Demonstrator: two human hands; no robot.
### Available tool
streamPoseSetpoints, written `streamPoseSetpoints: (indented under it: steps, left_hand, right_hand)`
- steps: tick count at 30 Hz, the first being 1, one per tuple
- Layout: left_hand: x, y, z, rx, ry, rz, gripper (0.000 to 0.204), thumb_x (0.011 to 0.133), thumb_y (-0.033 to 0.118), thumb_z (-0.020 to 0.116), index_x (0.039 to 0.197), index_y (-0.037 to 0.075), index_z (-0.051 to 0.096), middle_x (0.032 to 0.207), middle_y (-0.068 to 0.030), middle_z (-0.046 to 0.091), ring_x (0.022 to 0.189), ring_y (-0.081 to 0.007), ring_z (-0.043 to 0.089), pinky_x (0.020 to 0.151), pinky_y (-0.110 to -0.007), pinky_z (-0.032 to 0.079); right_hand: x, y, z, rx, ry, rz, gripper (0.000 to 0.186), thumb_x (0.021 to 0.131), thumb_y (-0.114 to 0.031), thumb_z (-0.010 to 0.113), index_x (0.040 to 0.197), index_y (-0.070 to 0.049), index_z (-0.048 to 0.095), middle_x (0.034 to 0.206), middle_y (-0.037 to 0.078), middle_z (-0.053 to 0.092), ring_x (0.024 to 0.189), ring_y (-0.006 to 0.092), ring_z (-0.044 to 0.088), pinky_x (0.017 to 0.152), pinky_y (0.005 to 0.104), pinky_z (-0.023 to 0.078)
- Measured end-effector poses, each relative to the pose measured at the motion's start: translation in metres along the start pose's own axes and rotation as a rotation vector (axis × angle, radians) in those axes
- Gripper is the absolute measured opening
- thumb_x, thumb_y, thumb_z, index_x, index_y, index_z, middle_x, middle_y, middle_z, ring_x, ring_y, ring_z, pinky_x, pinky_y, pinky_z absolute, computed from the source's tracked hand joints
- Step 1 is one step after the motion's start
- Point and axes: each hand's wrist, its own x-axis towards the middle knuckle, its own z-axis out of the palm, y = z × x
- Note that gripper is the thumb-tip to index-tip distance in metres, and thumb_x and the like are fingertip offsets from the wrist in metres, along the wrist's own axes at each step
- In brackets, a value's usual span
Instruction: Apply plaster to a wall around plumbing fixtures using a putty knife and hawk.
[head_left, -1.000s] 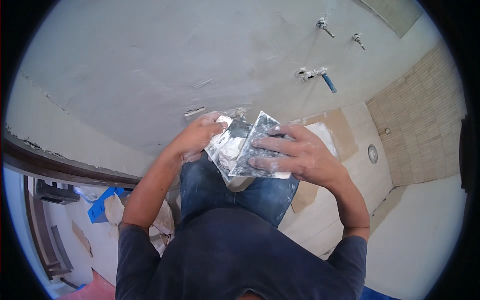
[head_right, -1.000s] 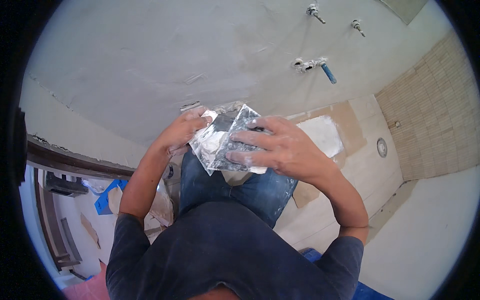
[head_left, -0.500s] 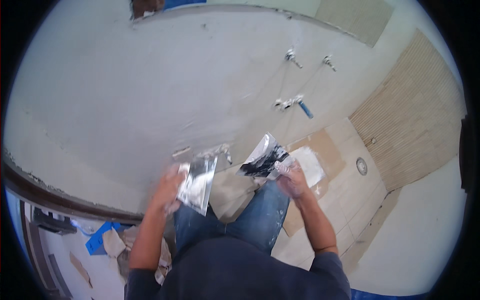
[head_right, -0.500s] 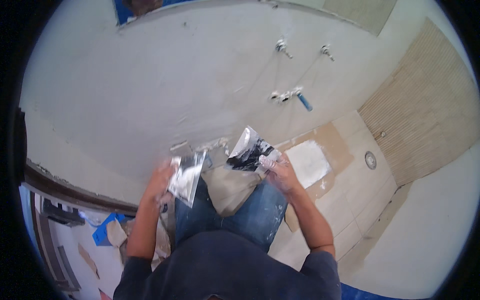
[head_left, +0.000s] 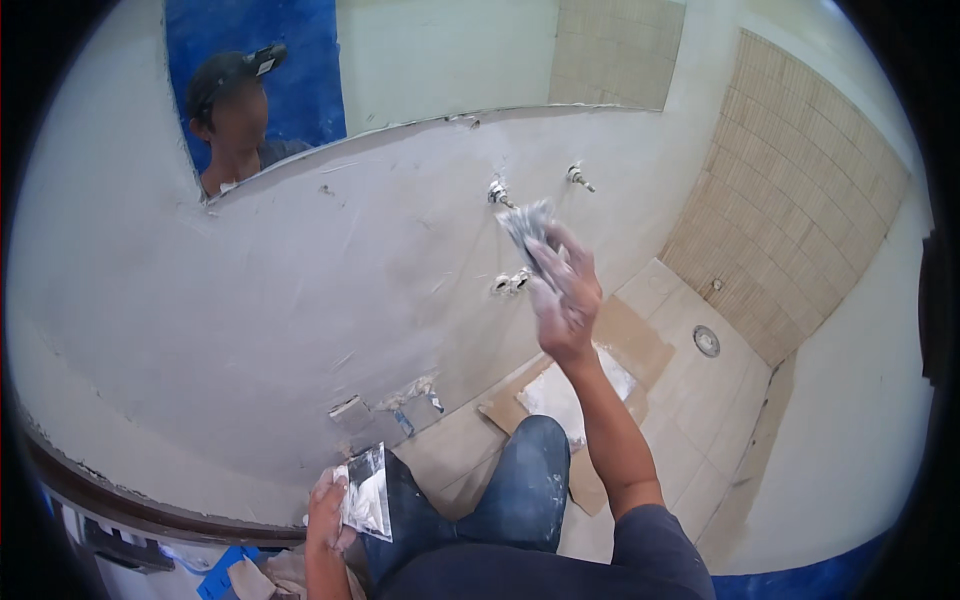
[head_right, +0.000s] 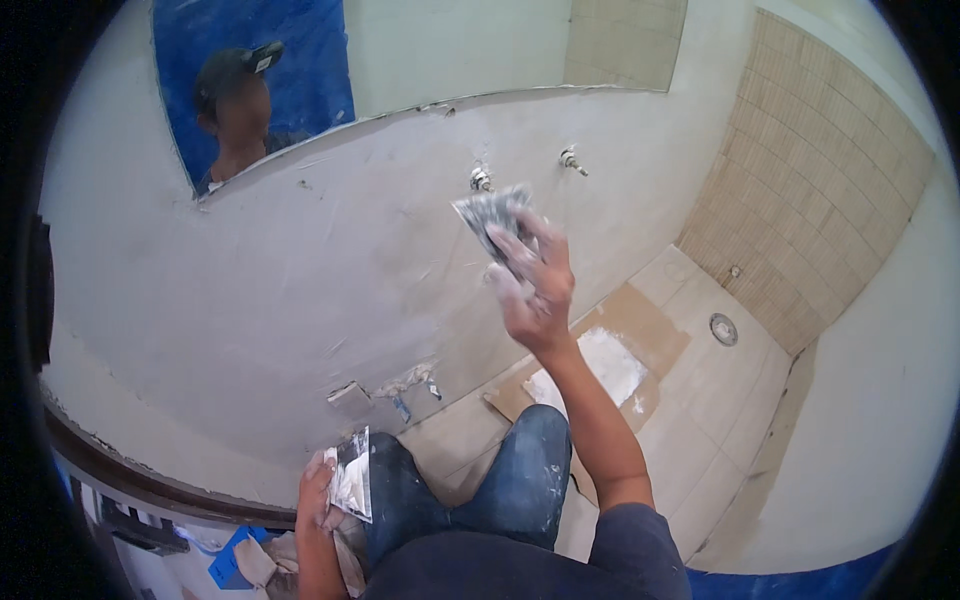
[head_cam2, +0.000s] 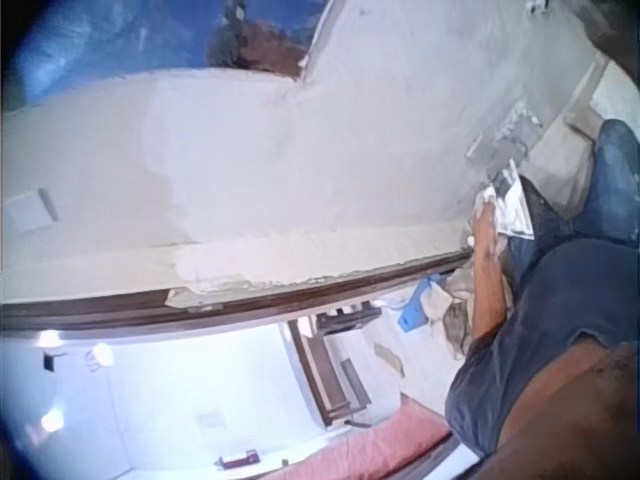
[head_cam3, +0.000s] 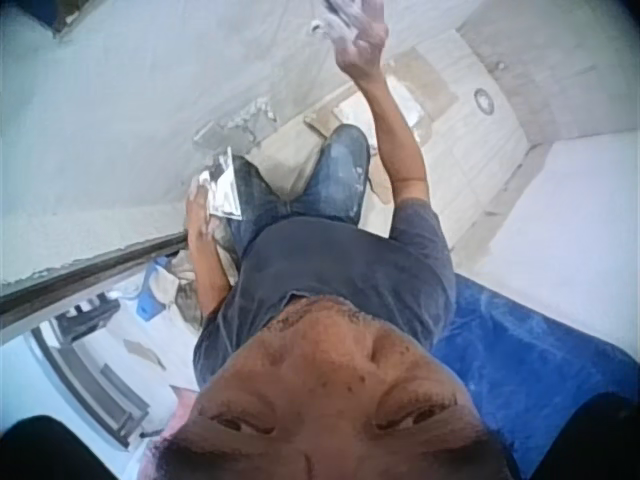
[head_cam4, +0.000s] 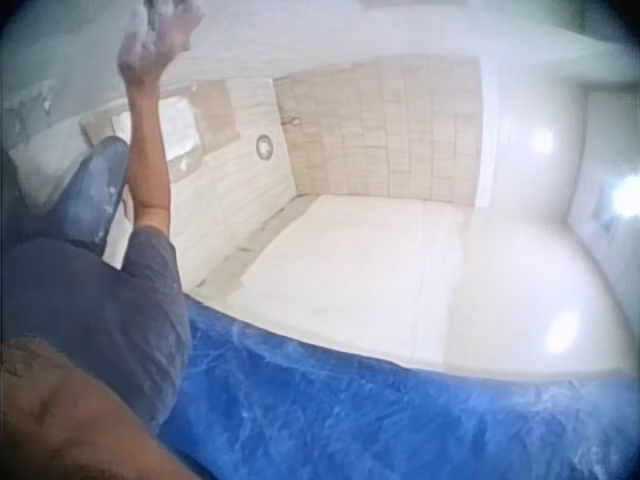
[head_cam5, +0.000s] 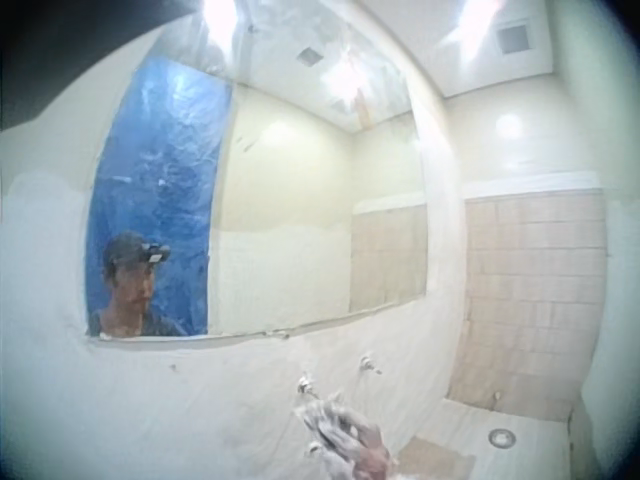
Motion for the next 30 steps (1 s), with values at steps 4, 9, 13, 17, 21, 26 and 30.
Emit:
streamPoseSetpoints:
  steps: [4,9,13,17,21,26,30]
  left_hand:
    - [-0.002,-0.004,-0.004,-0.081,0.028,0.052,0.025,0.1,0.015,0.055,0.12,0.0,0.059,0.102,-0.0092,0.07,0.082,-0.0164,0.07,0.069,-0.031,0.06]
    - [-0.013,0.0,-0.013,-0.142,0.042,0.06,0.025,0.1,0.012,0.058,0.122,-0.002,0.059,0.11,-0.0125,0.07,0.094,-0.0223,0.071,0.084,-0.038,0.06]
    - [-0.019,0.003,-0.017,-0.174,0.059,0.078,0.026,0.1,0.013,0.06,0.122,-0.001,0.059,0.11,-0.012,0.07,0.093,-0.0226,0.072,0.084,-0.038,0.06]
    - [-0.019,-0.003,-0.03,-0.127,0.078,0.065,0.028,0.099,0.014,0.061,0.123,-0.001,0.059,0.11,-0.0112,0.071,0.094,-0.0229,0.072,0.085,-0.038,0.06]
    - [-0.021,0.004,-0.013,-0.142,0.089,0.049,0.029,0.098,0.015,0.062,0.123,0.0,0.059,0.11,-0.0108,0.071,0.096,-0.0228,0.072,0.087,-0.038,0.06]
    - [-0.021,0.01,0.005,-0.153,0.028,0.048,0.028,0.098,0.015,0.061,0.121,-0.001,0.059,0.11,-0.0117,0.071,0.097,-0.0233,0.072,0.087,-0.039,0.06]
    - [-0.018,0.014,0.013,-0.156,0.025,0.028,0.028,0.098,0.014,0.061,0.121,-0.001,0.058,0.109,-0.0127,0.071,0.097,-0.024,0.072,0.087,-0.039,0.06]
  right_hand:
    - [0.063,0.029,0.016,-0.633,0.02,-0.531,0.042,0.078,-0.008,0.073,0.119,-0.011,0.077,0.139,0.018,0.06,0.124,0.0384,0.055,0.108,0.0468,0.045]
    - [0.099,0.053,0.029,-0.699,0.029,-0.586,0.042,0.077,-0.013,0.076,0.119,-0.018,0.078,0.14,0.015,0.061,0.126,0.0381,0.053,0.108,0.0463,0.045]
    - [0.107,0.07,0.025,-0.727,0.012,-0.581,0.042,0.078,-0.015,0.077,0.12,-0.019,0.077,0.14,0.014,0.06,0.126,0.0383,0.052,0.109,0.0466,0.045]
    - [0.117,0.076,0.026,-0.724,0.036,-0.598,0.043,0.08,-0.016,0.077,0.123,-0.019,0.076,0.141,0.015,0.059,0.126,0.0386,0.052,0.109,0.0467,0.044]
    - [0.12,0.079,0.03,-0.74,-0.008,-0.587,0.044,0.081,-0.017,0.077,0.125,-0.018,0.075,0.142,0.016,0.058,0.126,0.0387,0.052,0.109,0.0463,0.044]
    - [0.119,0.078,0.038,-0.751,-0.029,-0.539,0.045,0.082,-0.016,0.079,0.127,-0.017,0.075,0.142,0.017,0.057,0.124,0.0368,0.052,0.107,0.0446,0.044]
    - [0.115,0.079,0.04,-0.751,-0.042,-0.527,0.047,0.082,-0.016,0.079,0.129,-0.018,0.074,0.141,0.017,0.057,0.123,0.0367,0.052,0.106,0.0446,0.044]
